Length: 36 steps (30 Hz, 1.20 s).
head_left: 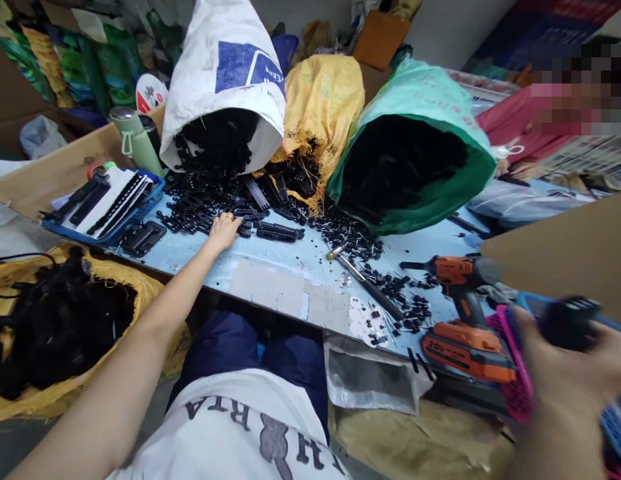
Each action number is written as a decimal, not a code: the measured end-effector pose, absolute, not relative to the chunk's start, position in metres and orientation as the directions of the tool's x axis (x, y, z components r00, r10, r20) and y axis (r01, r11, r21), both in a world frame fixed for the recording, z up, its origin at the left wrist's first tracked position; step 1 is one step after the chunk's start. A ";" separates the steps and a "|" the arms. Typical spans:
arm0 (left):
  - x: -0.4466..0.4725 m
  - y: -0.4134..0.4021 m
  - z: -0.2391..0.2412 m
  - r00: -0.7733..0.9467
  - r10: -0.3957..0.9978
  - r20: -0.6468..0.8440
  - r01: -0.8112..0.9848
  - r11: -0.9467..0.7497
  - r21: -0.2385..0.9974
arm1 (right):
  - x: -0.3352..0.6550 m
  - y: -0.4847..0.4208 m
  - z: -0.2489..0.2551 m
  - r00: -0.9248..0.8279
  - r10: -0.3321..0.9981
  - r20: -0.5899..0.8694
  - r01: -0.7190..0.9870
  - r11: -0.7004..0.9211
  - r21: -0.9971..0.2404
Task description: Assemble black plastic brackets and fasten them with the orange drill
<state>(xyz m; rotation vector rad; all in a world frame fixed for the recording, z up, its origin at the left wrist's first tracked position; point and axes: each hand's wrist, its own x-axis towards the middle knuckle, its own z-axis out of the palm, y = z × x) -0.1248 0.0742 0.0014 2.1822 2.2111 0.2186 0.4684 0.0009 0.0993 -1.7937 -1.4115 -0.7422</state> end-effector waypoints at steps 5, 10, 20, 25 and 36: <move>-0.076 0.038 0.003 0.130 0.989 0.076 0.870 -0.150 0.469 | 0.289 -0.010 0.069 0.025 0.914 0.405 0.768 0.242 -0.593; -0.011 -0.024 0.019 0.334 0.905 0.263 0.497 -0.407 0.767 | 0.183 -0.001 0.035 -0.338 0.938 0.072 0.228 0.156 -0.961; -0.018 -0.044 0.031 0.493 0.870 -0.010 0.090 -0.040 0.995 | 0.184 -0.015 0.024 -0.429 0.897 -0.108 -0.238 -0.228 -0.944; -0.010 -0.047 0.025 0.380 0.923 -0.053 0.140 -0.001 0.990 | 0.180 -0.017 0.026 -0.192 0.981 -0.008 -0.009 -0.010 -1.000; -0.004 -0.044 0.012 0.306 0.952 0.028 0.471 -0.177 0.864 | 0.171 -0.018 0.001 -0.039 0.995 -0.097 0.004 -0.097 -0.995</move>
